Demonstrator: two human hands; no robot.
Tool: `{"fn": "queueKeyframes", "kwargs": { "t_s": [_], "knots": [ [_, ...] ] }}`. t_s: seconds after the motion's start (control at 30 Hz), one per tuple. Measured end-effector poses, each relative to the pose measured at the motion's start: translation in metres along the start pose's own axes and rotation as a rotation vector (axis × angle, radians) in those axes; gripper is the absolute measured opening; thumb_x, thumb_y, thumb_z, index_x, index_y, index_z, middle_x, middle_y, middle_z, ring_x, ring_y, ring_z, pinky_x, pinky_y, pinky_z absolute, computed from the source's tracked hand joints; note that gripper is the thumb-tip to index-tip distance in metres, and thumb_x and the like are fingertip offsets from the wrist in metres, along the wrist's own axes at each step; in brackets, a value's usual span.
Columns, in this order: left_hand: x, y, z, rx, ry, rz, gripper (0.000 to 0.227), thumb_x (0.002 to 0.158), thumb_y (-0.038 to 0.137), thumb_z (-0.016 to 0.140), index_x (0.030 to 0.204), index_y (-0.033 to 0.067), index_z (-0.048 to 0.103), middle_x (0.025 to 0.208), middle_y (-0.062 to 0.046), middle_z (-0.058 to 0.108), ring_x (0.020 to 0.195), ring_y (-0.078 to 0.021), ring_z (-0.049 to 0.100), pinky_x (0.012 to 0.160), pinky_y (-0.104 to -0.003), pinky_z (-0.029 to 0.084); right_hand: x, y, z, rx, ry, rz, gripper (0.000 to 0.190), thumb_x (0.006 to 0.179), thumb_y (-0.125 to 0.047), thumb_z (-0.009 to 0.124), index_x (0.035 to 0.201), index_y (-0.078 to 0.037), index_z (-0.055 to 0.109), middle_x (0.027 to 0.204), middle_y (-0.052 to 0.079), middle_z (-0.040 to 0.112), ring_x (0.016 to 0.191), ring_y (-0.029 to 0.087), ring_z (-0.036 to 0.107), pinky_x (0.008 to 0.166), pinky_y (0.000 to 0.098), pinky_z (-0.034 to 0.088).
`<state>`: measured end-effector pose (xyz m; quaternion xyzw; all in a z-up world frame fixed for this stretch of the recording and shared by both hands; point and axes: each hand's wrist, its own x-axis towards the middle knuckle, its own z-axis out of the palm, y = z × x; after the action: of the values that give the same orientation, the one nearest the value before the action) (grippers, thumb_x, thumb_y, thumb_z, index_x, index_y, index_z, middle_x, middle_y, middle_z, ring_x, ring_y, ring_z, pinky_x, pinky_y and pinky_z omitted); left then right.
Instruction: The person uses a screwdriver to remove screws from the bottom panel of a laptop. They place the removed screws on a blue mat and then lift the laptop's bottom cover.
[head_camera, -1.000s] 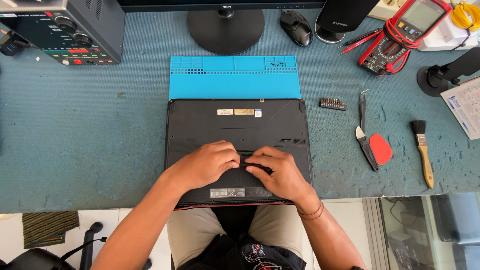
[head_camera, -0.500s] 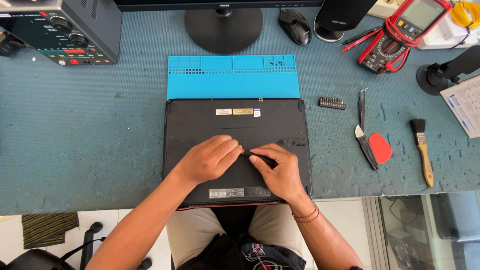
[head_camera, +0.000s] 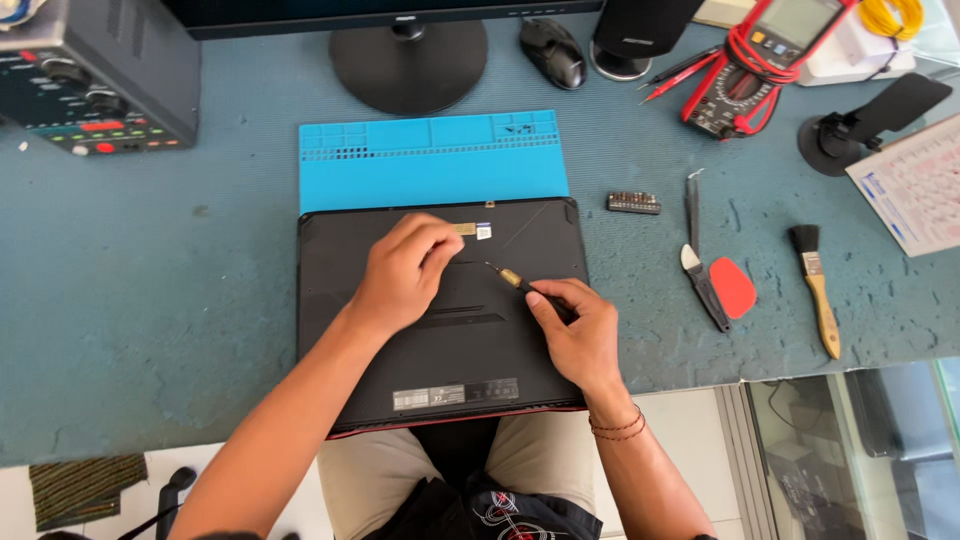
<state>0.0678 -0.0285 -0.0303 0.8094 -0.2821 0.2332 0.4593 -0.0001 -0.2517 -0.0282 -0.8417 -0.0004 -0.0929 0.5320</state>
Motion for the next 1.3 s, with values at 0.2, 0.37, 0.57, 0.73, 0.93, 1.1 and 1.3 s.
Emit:
{"fn": "queueKeyframes", "kwargs": {
  "t_s": [0.2, 0.37, 0.57, 0.73, 0.93, 1.1, 1.3],
  "knots": [
    [0.069, -0.081, 0.093, 0.059, -0.186, -0.016, 0.015, 0.094, 0.017, 0.059, 0.084, 0.0057, 0.062, 0.075, -0.012, 0.054, 0.078, -0.0341, 0.057, 0.071, -0.042, 0.049, 0.002, -0.003, -0.014, -0.16, 0.197, -0.148, 0.008, 0.083, -0.007, 0.072, 0.09, -0.003, 0.073, 0.081, 0.009, 0.069, 0.075, 0.029, 0.068, 0.063, 0.0358, 0.055],
    [0.122, -0.129, 0.154, 0.148, -0.227, -0.101, 0.014, 0.09, 0.014, 0.062, 0.078, 0.0085, 0.062, 0.072, -0.005, 0.051, 0.077, -0.0271, 0.053, 0.074, -0.037, 0.047, 0.009, 0.017, -0.016, -0.158, 0.291, -0.14, 0.008, 0.082, -0.01, 0.072, 0.089, -0.006, 0.072, 0.084, 0.007, 0.069, 0.079, 0.029, 0.068, 0.064, 0.0365, 0.054],
    [0.141, -0.152, 0.187, 0.331, -0.321, -0.123, 0.019, 0.086, 0.012, 0.067, 0.068, 0.0102, 0.062, 0.07, -0.005, 0.049, 0.079, -0.0257, 0.05, 0.073, -0.034, 0.046, 0.009, 0.016, -0.015, -0.172, 0.302, -0.064, 0.008, 0.085, -0.011, 0.069, 0.09, -0.006, 0.072, 0.083, 0.006, 0.067, 0.076, 0.027, 0.068, 0.059, 0.0349, 0.053],
    [0.136, -0.174, 0.193, 0.345, -0.394, -0.182, 0.024, 0.088, 0.008, 0.062, 0.064, 0.0101, 0.059, 0.067, -0.004, 0.05, 0.078, -0.0241, 0.049, 0.077, -0.033, 0.045, 0.008, 0.018, -0.014, -0.159, 0.296, -0.049, 0.009, 0.086, -0.011, 0.069, 0.091, -0.004, 0.072, 0.082, 0.006, 0.066, 0.075, 0.027, 0.068, 0.056, 0.0347, 0.053],
    [0.148, -0.131, 0.158, 0.159, -0.395, -0.446, 0.007, 0.086, 0.007, 0.066, 0.087, 0.0097, 0.073, 0.073, -0.007, 0.062, 0.079, -0.0206, 0.061, 0.067, -0.028, 0.056, 0.006, 0.022, -0.014, -0.159, 0.294, -0.051, 0.008, 0.084, -0.012, 0.071, 0.089, -0.006, 0.072, 0.082, 0.006, 0.066, 0.077, 0.028, 0.068, 0.06, 0.0347, 0.054],
    [0.143, -0.183, 0.188, 0.168, -0.402, -0.508, 0.011, 0.085, 0.009, 0.066, 0.085, 0.016, 0.075, 0.072, -0.007, 0.064, 0.077, -0.0226, 0.064, 0.06, -0.03, 0.058, 0.007, 0.024, -0.012, -0.159, 0.29, -0.018, 0.009, 0.085, -0.013, 0.071, 0.09, -0.006, 0.072, 0.082, 0.006, 0.067, 0.078, 0.027, 0.069, 0.062, 0.0346, 0.054],
    [0.154, -0.107, 0.132, 0.078, -0.362, -0.464, 0.017, 0.089, 0.005, 0.059, 0.099, 0.0067, 0.073, 0.083, -0.015, 0.068, 0.081, -0.0271, 0.063, 0.071, -0.036, 0.056, 0.009, 0.028, -0.013, -0.132, 0.384, -0.018, 0.009, 0.081, -0.01, 0.072, 0.09, -0.01, 0.072, 0.079, 0.007, 0.066, 0.076, 0.029, 0.067, 0.063, 0.0371, 0.054]
  ]
}}
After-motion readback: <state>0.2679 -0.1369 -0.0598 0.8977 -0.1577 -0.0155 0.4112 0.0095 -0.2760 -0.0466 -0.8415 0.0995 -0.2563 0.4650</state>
